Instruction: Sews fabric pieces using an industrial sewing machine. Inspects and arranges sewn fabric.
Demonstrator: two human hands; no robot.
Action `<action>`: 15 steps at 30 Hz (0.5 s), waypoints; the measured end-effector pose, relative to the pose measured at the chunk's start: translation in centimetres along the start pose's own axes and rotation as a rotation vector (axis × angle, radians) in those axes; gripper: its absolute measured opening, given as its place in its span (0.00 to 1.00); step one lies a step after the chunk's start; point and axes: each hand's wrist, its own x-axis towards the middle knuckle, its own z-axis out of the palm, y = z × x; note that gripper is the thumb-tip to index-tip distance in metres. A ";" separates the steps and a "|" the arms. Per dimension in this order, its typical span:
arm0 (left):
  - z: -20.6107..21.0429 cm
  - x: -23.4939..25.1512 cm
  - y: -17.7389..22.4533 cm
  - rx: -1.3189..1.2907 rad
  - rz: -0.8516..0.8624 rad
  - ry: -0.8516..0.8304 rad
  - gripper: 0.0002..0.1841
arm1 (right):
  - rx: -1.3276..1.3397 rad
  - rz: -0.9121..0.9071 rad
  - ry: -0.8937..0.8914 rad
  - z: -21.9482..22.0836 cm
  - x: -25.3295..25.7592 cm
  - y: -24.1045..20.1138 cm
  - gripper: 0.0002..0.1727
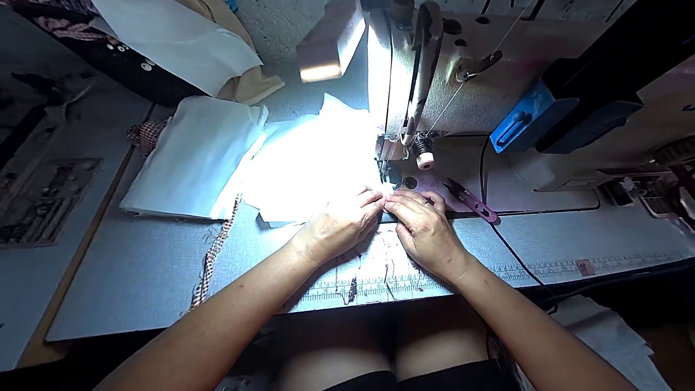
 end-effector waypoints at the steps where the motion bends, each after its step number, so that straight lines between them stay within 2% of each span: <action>1: -0.1 0.1 -0.1 -0.002 -0.002 -0.006 0.16 | 0.007 0.000 0.001 0.1 0.2 0.0 0.18; 15: 0.4 1.2 -2.6 -0.042 0.022 0.004 0.15 | 0.071 0.000 -0.037 -0.1 1.7 1.0 0.21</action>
